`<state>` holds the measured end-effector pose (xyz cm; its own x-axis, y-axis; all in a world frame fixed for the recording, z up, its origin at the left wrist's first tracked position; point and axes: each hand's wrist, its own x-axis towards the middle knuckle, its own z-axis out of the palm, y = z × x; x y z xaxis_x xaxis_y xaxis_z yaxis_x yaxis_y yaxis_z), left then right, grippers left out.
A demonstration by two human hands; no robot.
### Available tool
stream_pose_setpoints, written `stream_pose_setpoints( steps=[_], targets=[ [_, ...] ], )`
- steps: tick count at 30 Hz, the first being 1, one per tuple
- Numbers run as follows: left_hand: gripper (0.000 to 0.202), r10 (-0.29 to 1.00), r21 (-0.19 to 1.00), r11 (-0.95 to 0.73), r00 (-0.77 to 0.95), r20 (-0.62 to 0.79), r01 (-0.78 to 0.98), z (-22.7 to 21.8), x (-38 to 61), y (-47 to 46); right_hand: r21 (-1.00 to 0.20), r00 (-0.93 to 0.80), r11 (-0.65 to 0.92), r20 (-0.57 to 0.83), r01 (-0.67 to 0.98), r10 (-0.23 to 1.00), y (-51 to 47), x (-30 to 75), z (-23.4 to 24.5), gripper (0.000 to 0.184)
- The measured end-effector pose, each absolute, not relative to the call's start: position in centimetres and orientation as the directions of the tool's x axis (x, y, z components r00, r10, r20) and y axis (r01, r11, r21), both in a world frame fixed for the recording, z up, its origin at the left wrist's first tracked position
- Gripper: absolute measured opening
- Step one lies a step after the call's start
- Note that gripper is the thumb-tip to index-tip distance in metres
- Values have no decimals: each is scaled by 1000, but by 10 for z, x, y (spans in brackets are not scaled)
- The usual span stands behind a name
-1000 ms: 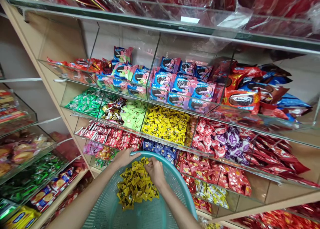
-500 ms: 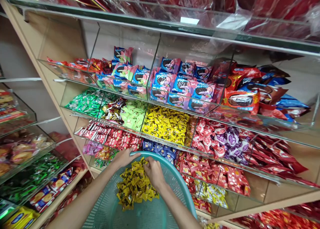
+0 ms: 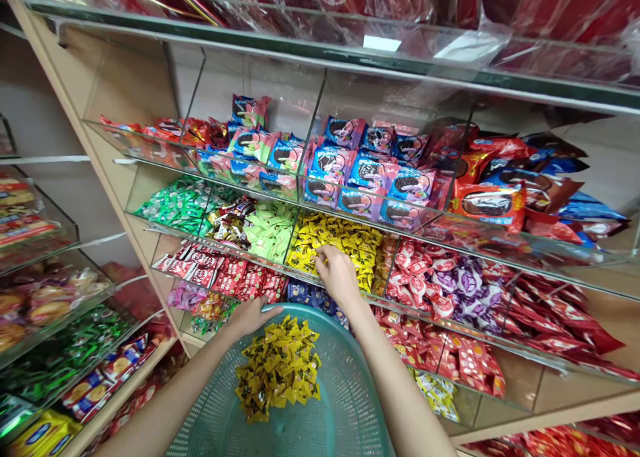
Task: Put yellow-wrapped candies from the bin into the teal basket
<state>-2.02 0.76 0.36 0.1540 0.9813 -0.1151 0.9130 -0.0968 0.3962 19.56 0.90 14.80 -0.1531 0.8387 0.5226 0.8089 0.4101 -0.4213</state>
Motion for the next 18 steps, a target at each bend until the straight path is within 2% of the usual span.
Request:
stream_pose_setpoints(
  steps=[7,14,18],
  targets=[
    [74,984,403,-103,153,-94,909,2,-20,9,-374,-190,294,290,880,938,51,211,136,20],
    [76,982,386,-100,152,-108,917,2,-21,10,-389,-216,298,241,872,946,53,211,136,25],
    [77,979,392,-107,165,-118,914,2,-20,10,-378,-217,294,234,878,948,52,210,138,14]
  ],
)
